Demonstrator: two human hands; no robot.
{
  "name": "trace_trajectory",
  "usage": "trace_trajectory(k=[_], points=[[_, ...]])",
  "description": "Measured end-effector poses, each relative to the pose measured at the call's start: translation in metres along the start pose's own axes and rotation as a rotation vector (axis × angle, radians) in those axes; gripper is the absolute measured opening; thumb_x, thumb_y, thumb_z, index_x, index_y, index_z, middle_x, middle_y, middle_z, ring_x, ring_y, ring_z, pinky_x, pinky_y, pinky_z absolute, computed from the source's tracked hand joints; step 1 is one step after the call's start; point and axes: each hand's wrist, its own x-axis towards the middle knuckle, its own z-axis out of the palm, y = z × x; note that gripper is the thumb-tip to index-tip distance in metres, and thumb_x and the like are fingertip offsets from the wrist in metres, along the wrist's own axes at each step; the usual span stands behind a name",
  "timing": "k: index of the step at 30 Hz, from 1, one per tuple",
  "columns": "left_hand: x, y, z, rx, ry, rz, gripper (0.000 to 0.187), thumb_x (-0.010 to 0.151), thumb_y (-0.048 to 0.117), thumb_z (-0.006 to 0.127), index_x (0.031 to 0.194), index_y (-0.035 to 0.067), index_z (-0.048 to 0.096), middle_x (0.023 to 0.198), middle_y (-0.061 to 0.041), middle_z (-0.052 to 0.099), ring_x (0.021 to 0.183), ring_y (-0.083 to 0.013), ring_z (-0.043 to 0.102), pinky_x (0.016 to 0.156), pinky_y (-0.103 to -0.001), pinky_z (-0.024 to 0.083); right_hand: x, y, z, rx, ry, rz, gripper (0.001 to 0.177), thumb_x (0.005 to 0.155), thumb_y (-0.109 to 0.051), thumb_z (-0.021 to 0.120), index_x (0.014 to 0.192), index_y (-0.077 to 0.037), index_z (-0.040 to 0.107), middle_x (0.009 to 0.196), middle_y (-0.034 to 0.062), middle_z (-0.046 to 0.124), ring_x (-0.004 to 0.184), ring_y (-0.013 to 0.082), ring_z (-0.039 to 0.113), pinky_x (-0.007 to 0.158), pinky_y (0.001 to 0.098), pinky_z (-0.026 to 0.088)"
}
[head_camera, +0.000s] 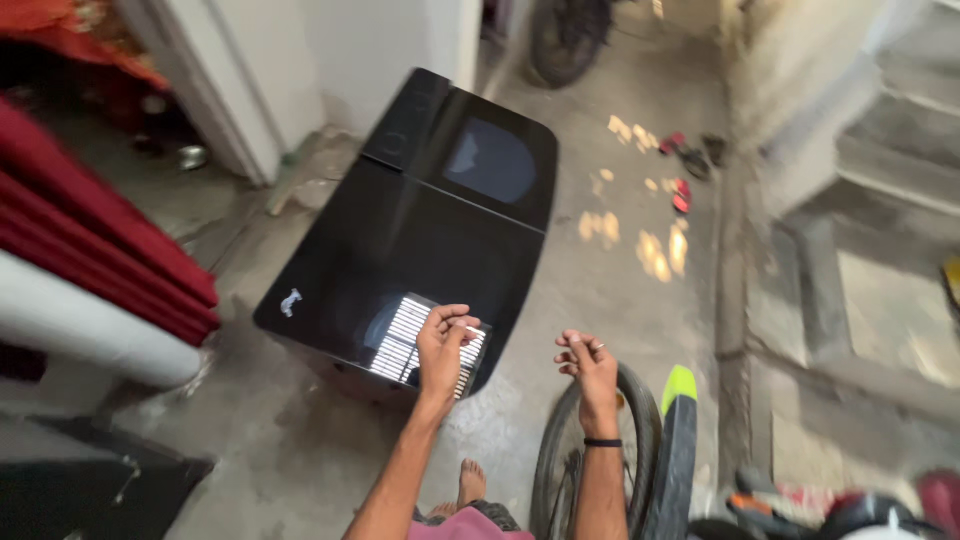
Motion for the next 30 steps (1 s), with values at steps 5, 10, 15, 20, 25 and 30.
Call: trace_trajectory(k=[5,10,15,20,25,30], points=[[0.024,0.012,-0.040,0.159,0.157,0.140,0.022,0.095,-0.001,0.055,0.114,-0.002,0.064,0.096,-0.010,0.074,0.080,-0.0100,0.064,0.076,-0.024,0.054,0.050,0.029,0.031,-0.108,-0.143,0.059,0.032,0.097,-0.024,0.064,0.119,-0.001,0.065,0.107,0.0087,0.073,0.080,0.0167,0.067,0.068,0.0297,0.053],[0.033,0.009,-0.095,0.322,0.343,0.267,0.022,0.094,0.000,0.058,0.115,-0.002,0.063,0.098,-0.010,0.074,0.085,-0.0110,0.068,0.078,-0.025,0.056,0.082,0.085,0.049,-0.289,-0.175,0.061,0.042,0.096,-0.026,0.066,0.131,-0.004,0.062,0.116,0.0106,0.068,0.091,0.0157,0.067,0.073,0.0314,0.054],[0.023,0.017,-0.158,0.469,0.572,0.281,0.024,0.094,0.000,0.060,0.117,0.000,0.064,0.105,-0.009,0.075,0.091,-0.0146,0.070,0.084,-0.028,0.056,0.078,0.135,0.049,-0.306,-0.122,0.111,0.053,0.092,-0.022,0.069,0.137,-0.006,0.048,0.128,0.0070,0.059,0.095,0.0146,0.066,0.074,0.0333,0.055],[0.023,0.020,-0.228,0.533,0.724,0.181,0.028,0.091,0.000,0.063,0.119,0.002,0.065,0.111,-0.010,0.073,0.092,-0.0169,0.070,0.083,-0.030,0.056,0.071,0.155,0.048,-0.212,-0.083,0.160,0.045,0.095,-0.019,0.068,0.132,-0.001,0.050,0.109,0.0140,0.062,0.077,0.0170,0.061,0.063,0.0308,0.051],[0.042,-0.044,-0.303,0.223,0.573,0.034,0.039,0.095,0.004,0.058,0.134,0.003,0.054,0.113,-0.011,0.066,0.087,-0.0173,0.063,0.070,-0.030,0.052,0.046,0.141,0.073,-0.223,-0.074,0.161,0.031,0.102,-0.022,0.063,0.118,0.004,0.060,0.094,0.0125,0.068,0.072,0.0181,0.064,0.064,0.0310,0.054],[0.048,-0.067,-0.325,0.197,0.420,-0.195,0.054,0.093,0.012,0.062,0.142,0.007,0.040,0.112,-0.008,0.065,0.089,-0.0159,0.065,0.072,-0.028,0.053,-0.008,0.140,0.137,-0.157,-0.115,0.192,0.028,0.100,-0.021,0.061,0.113,0.004,0.062,0.099,0.0169,0.072,0.079,0.0219,0.072,0.071,0.0334,0.060]])
